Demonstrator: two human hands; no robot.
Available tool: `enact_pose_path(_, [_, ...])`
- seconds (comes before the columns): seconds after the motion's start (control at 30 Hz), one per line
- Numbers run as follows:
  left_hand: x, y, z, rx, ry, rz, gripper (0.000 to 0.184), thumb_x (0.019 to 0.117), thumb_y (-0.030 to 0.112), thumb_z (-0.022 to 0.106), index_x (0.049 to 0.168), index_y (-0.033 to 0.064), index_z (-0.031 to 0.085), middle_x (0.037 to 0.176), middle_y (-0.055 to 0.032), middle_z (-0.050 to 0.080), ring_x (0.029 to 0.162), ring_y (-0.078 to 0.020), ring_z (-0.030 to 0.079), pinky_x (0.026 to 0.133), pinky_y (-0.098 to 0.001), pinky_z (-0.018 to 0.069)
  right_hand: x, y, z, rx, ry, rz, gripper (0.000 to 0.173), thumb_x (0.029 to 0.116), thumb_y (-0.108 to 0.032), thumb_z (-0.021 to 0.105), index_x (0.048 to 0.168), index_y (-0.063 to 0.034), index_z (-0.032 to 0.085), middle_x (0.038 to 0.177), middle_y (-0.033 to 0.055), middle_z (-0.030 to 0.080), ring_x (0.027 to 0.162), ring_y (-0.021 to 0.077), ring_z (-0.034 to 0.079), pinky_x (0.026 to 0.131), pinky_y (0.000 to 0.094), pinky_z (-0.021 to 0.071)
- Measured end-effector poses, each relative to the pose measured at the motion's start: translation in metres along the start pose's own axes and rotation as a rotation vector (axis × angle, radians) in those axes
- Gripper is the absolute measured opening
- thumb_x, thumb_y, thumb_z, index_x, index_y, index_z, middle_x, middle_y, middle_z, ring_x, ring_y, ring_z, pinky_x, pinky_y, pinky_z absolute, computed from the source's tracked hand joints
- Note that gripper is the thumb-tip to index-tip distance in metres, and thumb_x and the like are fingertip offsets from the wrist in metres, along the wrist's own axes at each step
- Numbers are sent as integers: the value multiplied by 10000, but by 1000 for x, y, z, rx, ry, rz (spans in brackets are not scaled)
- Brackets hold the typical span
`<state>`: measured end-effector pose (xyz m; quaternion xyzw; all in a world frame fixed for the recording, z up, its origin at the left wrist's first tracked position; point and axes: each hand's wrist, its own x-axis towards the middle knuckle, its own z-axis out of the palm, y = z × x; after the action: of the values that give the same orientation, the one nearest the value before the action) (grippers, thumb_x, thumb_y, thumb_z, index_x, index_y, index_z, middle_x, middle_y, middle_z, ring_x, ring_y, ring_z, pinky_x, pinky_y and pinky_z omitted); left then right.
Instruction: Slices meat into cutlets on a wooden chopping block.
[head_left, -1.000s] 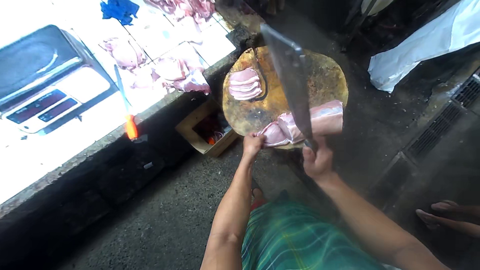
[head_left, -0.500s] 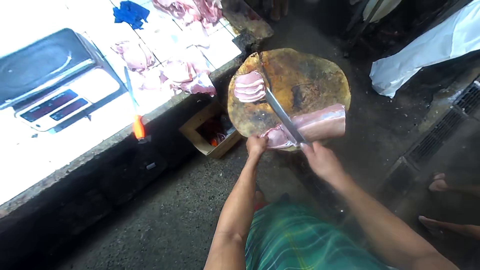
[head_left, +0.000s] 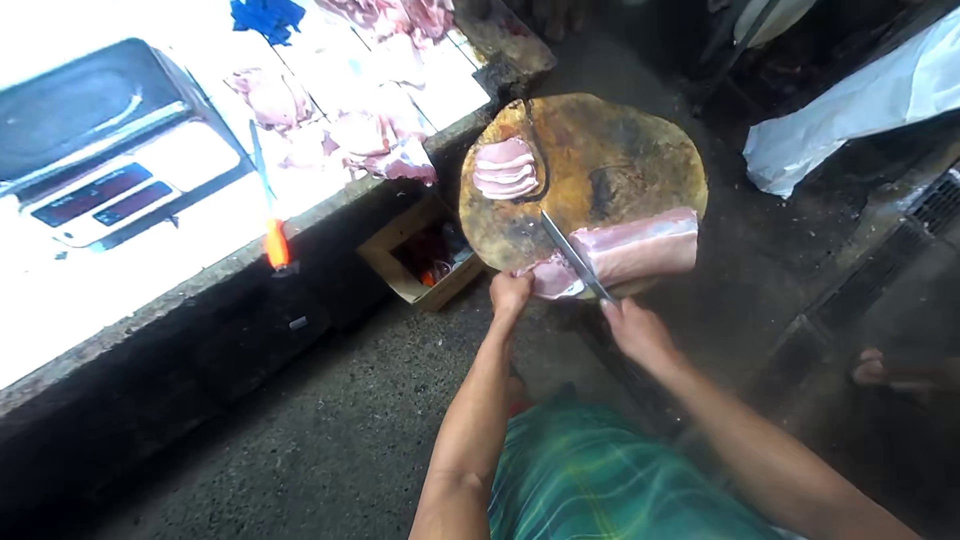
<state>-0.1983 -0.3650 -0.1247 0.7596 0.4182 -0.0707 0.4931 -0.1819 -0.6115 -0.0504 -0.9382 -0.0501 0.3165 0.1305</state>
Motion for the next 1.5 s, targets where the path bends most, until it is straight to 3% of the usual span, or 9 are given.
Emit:
enact_pose_path(0.2, [2,-15,-4,-196,-3,22,275,916,325,716,979,57,711,885,-130,722,828,-273,704,772,-537,577,-24,-1,-5,185,399,-314,541,1077,-539,393,1072,-48,621,667,91,605,625,266,651,606,487,552])
enact_pose_path(0.37, [12,-7,-11,-262,82,58,257,924,306,692,971,53,702,858,-118,720,797,-254,701,758,-518,580,-11,24,14,83,38,-29,642,1069,-612,319,1197,-50,603,935,177,698,926,348,714,824,564,565])
enact_pose_path(0.47, [31,4,-36,-151,104,102,281,932,326,684,969,48,697,886,-139,707,852,-292,687,790,-565,550,-25,16,-4,91,5,-38,643,1070,-615,313,1155,-49,607,902,172,677,902,343,701,805,551,555])
enact_pose_path(0.73, [74,17,-63,84,-30,97,316,862,375,742,926,67,714,897,-144,718,865,-310,701,791,-595,559,-20,-25,-1,404,638,-644,549,1063,-535,406,1062,-33,627,590,12,543,470,127,533,438,364,488])
enact_pose_path(0.8, [74,14,-62,75,-33,72,317,852,377,755,930,72,721,902,-135,723,871,-301,703,801,-585,561,-5,-22,15,357,550,-584,532,1058,-522,427,1110,-36,638,619,39,578,498,166,567,468,399,516])
enact_pose_path(0.93, [54,15,-72,19,-27,75,301,899,350,741,925,53,700,867,-133,713,822,-279,695,773,-554,562,9,-9,17,27,-14,-113,645,1055,-641,333,1180,-77,620,937,179,702,939,369,711,826,593,559])
enact_pose_path(1.2, [2,15,-132,165,70,358,255,925,344,701,1021,110,738,874,-70,726,820,-222,700,776,-544,567,-5,10,22,113,-110,-50,686,1061,-641,305,1182,-36,603,986,201,684,977,363,695,845,573,547])
enact_pose_path(1.37, [-21,61,-171,426,159,423,239,935,307,687,1056,107,738,898,-101,733,859,-283,709,795,-599,558,0,18,26,215,-104,-63,705,1053,-659,301,1206,-42,606,1022,198,687,983,359,697,846,567,551])
enact_pose_path(1.5, [-10,105,-182,318,136,468,274,969,314,688,1060,58,721,935,-127,722,882,-262,697,839,-564,553,-3,21,39,318,-106,-35,711,1058,-652,298,1217,-28,601,1006,202,679,914,348,702,806,549,561])
